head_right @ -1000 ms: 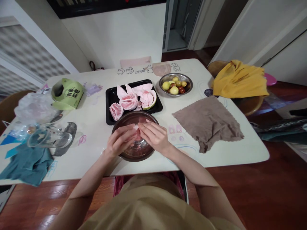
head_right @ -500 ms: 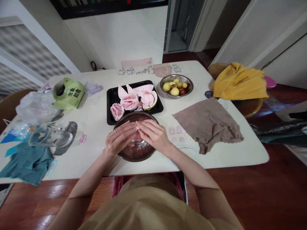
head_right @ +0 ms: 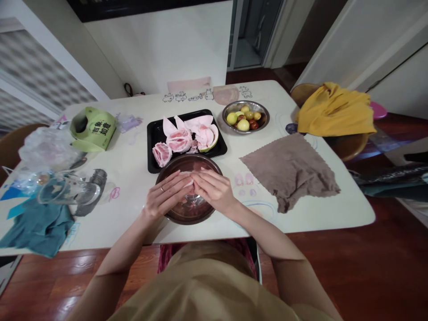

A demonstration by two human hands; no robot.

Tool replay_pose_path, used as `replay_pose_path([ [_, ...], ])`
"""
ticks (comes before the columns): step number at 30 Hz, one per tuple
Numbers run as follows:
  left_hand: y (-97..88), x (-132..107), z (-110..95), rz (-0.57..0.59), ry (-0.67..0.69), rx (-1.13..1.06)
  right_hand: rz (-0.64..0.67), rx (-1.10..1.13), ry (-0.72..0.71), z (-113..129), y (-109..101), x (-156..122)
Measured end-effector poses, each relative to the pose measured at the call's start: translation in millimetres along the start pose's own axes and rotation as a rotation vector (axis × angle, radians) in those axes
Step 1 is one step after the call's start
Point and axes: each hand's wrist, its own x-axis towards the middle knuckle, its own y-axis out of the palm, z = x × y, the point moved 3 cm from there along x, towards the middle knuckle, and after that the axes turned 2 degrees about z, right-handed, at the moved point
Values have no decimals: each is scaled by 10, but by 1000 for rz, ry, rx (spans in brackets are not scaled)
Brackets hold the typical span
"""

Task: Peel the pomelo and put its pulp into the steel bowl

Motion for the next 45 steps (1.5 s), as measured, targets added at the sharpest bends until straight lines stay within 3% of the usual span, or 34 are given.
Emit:
replay_pose_path([
  [6, -2, -8, 2, 11, 17, 37, 2, 91, 54, -6, -20, 64],
  [13, 3, -12, 114, 33, 121, 72, 274, 169, 47, -214, -61, 89],
  [17, 11, -20, 100, 52, 142, 112, 322, 181, -9, -232, -98, 85],
  [30, 15, -10, 28, 34, 137, 149, 70, 65, 51, -46, -38, 59],
  [37, 28, -18, 11, 38, 136, 136, 32, 132, 128, -94, -19, 70],
  [41, 7, -10, 41, 26, 142, 115, 40, 211, 216, -133, -25, 91],
  [45, -22, -21, 108, -18, 103, -3, 19, 314, 402, -171, -56, 113],
])
